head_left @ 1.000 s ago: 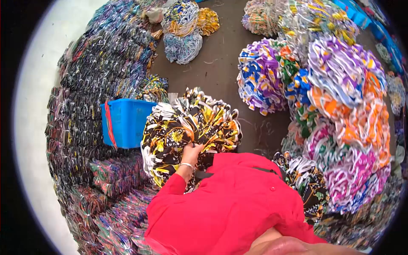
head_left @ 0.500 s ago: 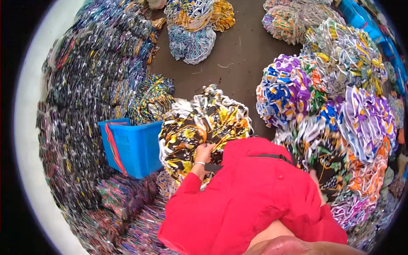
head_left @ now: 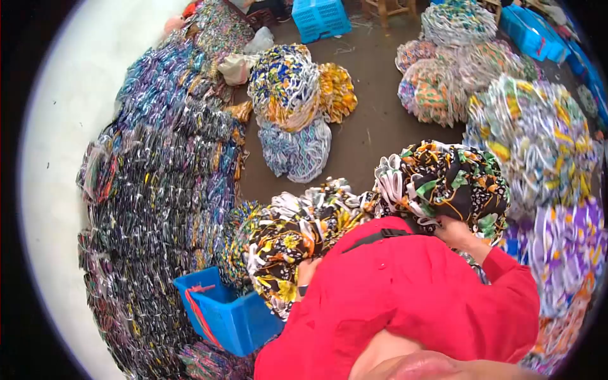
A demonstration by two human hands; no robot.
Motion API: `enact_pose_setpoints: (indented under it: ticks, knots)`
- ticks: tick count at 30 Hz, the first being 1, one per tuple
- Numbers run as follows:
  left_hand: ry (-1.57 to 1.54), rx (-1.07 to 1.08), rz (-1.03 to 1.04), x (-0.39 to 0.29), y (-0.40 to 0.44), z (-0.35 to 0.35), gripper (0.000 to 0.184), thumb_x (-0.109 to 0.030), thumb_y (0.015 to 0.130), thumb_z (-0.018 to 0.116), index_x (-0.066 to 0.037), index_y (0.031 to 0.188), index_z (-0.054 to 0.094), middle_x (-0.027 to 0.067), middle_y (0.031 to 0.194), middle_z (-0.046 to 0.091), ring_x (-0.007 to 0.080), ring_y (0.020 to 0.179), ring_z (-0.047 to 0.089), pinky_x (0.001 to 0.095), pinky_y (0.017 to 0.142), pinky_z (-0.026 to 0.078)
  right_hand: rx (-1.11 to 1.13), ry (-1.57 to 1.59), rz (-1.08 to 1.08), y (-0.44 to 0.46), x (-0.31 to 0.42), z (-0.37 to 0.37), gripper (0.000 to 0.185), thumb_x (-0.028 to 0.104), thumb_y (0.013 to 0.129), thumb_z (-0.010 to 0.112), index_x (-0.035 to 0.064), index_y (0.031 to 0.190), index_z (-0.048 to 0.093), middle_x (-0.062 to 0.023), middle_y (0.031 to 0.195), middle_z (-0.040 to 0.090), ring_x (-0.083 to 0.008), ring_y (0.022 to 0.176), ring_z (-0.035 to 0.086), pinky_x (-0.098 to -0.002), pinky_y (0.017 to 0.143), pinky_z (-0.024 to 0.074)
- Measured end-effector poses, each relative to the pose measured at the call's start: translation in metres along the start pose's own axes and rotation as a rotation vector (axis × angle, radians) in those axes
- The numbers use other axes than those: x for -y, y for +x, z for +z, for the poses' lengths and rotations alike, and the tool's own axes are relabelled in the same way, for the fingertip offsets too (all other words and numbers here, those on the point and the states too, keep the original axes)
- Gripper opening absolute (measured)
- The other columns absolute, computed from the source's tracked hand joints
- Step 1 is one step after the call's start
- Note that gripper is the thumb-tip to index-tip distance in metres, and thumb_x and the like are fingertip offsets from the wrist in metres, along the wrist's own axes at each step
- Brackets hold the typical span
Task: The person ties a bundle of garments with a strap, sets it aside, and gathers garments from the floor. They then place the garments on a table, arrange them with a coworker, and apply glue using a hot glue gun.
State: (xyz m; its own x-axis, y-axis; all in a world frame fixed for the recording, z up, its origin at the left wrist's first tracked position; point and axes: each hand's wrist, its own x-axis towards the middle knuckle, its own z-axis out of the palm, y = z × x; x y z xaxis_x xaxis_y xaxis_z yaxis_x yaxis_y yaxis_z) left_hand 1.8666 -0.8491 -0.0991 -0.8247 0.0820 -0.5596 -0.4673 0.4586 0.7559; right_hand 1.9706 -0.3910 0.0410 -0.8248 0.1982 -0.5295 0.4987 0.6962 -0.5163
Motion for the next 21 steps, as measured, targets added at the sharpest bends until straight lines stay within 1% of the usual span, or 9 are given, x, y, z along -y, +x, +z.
enact_pose_setpoints:
  ticks: [2,3,6,8,9,12,16,18,21]
  knots:
    - [0.315,-0.091,0.188,-0.087,0.009,-0.01,0.023,-0.022,0.077,0.064,0.001,0.079,0.063,0.004,0.068,0.062,0.0116,0.061,0.055,0.026,0.056,0.043,-0.033,0.026,-0.039,0.053,0.005,-0.032,0.04,0.031,0.079,0.053,0.0046,0.108,0.054,-0.0213,0.094,0.06,-0.0334,0.083,0.059,-0.0384,0.073,0.0467]
    - [0.321,-0.079,0.162,-0.121,0.011,-0.011,0.023,-0.022,0.077,0.064,0.001,0.079,0.063,0.004,0.068,0.062,0.0116,0.061,0.055,0.026,0.056,0.043,-0.033,0.039,-0.044,0.072,0.007,-0.043,0.041,0.031,0.078,0.052,0.0045,0.108,0.053,-0.0232,0.095,0.059,-0.0358,0.085,0.058,-0.04,0.073,0.0467]
    - [0.021,-0.121,0.036,-0.197,0.053,-0.004,0.021,-0.022,0.078,0.065,-0.003,0.07,0.06,0.0003,0.059,0.056,0.0084,0.053,0.048,0.0248,0.05,0.037,-0.043,0.052,-0.049,0.125,0.013,-0.07,0.037,0.035,0.081,0.048,0.0029,0.099,0.054,-0.0232,0.092,0.06,-0.0408,0.088,0.056,-0.0457,0.075,0.0454]
    - [0.249,-0.096,0.411,-0.218,0.084,-0.003,0.021,-0.019,0.077,0.066,-0.008,0.066,0.053,-0.0035,0.053,0.046,0.0058,0.044,0.04,0.0238,0.041,0.029,0.002,0.071,-0.005,0.156,0.021,-0.092,0.034,0.033,0.082,0.047,0.0025,0.095,0.054,-0.0232,0.091,0.059,-0.0416,0.087,0.056,-0.0466,0.074,0.0449]
    - [0.263,-0.067,0.379,-0.231,0.098,0.001,0.021,-0.019,0.077,0.066,-0.008,0.066,0.053,-0.0035,0.053,0.046,0.0058,0.044,0.04,0.0238,0.041,0.029,0.017,0.071,-0.012,0.17,0.021,-0.097,0.031,0.031,0.083,0.046,0.0021,0.091,0.054,-0.0233,0.089,0.059,-0.0425,0.087,0.055,-0.0474,0.073,0.0444]
    - [-0.157,-0.116,-0.111,-0.305,0.147,0.018,0.02,-0.017,0.077,0.066,-0.011,0.069,0.049,-0.0054,0.05,0.04,0.005,0.039,0.034,0.0233,0.036,0.023,0.001,0.071,0.007,0.22,0.016,-0.118,0.03,0.03,0.084,0.045,0.0015,0.087,0.053,-0.0232,0.088,0.059,-0.0427,0.087,0.055,-0.0481,0.073,0.0439]
    - [-0.029,-0.084,-0.225,-0.362,0.254,0.032,0.017,-0.018,0.08,0.059,-0.003,0.073,0.057,-0.0014,0.058,0.051,0.0081,0.052,0.045,0.0243,0.048,0.034,-0.002,-0.018,0.057,0.309,0.02,-0.168,0.03,0.03,0.083,0.046,0.0012,0.087,0.055,-0.0233,0.091,0.059,-0.0423,0.088,0.054,-0.0471,0.073,0.0441]
    - [0.003,-0.053,-0.238,-0.399,0.316,0.039,0.017,-0.018,0.079,0.059,-0.003,0.072,0.057,-0.0012,0.058,0.052,0.0078,0.052,0.046,0.024,0.048,0.034,-0.012,-0.051,0.224,0.358,0.029,-0.197,0.033,0.03,0.081,0.049,0.0009,0.093,0.056,-0.0238,0.093,0.059,-0.0412,0.088,0.055,-0.0459,0.075,0.0448]
    - [0.076,0.006,-0.306,-0.449,0.394,0.053,0.017,-0.019,0.077,0.061,-0.004,0.069,0.057,-0.0007,0.059,0.052,0.0074,0.052,0.046,0.0233,0.048,0.034,-0.055,-0.019,0.191,0.436,0.019,-0.24,0.037,0.03,0.079,0.054,-0.0009,0.099,0.056,-0.0234,0.091,0.06,-0.0381,0.085,0.059,-0.0438,0.075,0.0449]
